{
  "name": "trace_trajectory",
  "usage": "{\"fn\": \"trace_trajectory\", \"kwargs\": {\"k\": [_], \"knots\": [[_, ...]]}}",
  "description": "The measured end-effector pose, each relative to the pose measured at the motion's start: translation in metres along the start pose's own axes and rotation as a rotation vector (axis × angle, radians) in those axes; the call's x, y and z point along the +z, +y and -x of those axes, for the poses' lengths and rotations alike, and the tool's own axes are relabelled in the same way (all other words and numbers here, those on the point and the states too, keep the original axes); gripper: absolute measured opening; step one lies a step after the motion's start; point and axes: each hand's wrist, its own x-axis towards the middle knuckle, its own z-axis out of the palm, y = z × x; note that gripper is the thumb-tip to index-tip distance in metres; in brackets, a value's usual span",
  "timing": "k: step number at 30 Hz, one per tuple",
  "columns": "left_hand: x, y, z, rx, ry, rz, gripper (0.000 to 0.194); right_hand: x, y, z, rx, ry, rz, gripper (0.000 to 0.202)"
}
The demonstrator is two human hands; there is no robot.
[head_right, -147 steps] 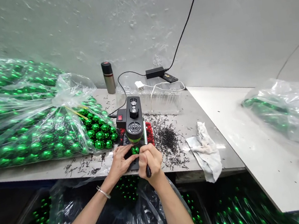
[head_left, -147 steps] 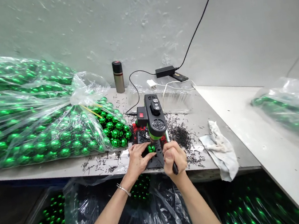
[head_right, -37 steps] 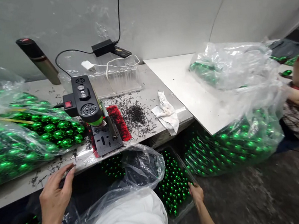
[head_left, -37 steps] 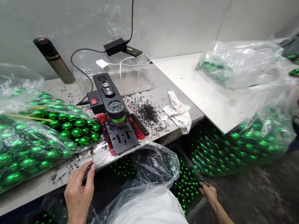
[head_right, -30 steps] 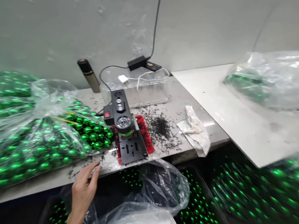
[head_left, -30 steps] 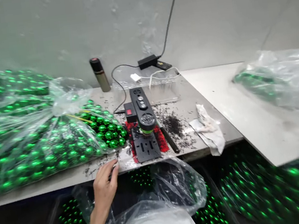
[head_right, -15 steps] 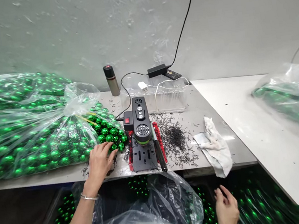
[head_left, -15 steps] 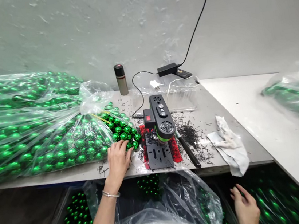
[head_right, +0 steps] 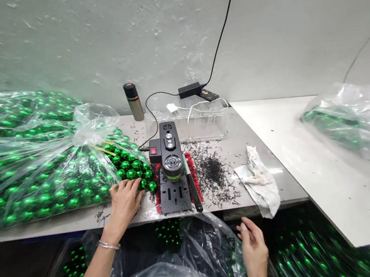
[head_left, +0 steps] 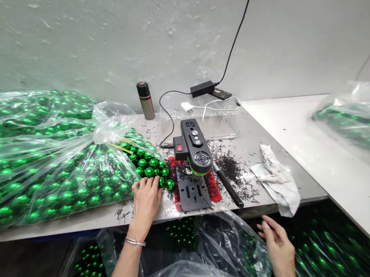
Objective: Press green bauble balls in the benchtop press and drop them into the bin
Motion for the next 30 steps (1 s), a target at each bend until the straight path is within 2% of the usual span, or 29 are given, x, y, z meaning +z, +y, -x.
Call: {"fn": "trace_trajectory", "kwargs": {"k": [4,8,12,16,20,23,30], "knots": [[0.002,0.017,0.014,0.025,0.084,-0.002,0.041,0.014,-0.016,0.02,-0.152,-0.062,-0.024,0.057],[0.016,0.031,0.029,0.106,0.128,0.047,0.037,0.03,-0.029,0.047,-0.341,-0.203,-0.039,0.043],[0.034,0.027,0.027,0.147,0.063,0.083,0.037,0.044,-0.044,0.071,-0.454,-0.352,-0.037,0.03],[0.045,0.02,0.018,0.123,-0.003,0.069,0.041,0.052,-0.055,0.085,-0.536,-0.528,-0.025,0.023],[0.047,0.021,0.016,0.057,0.009,0.191,0.038,0.057,-0.059,0.088,-0.578,-0.575,-0.01,0.024],[0.039,0.025,0.016,-0.081,0.04,0.474,0.034,0.06,-0.062,0.085,-0.61,-0.561,-0.017,0.023],[0.006,0.034,0.009,-0.713,-0.012,1.419,0.053,0.066,-0.068,0.08,-0.648,-0.546,-0.014,0.02]]}}
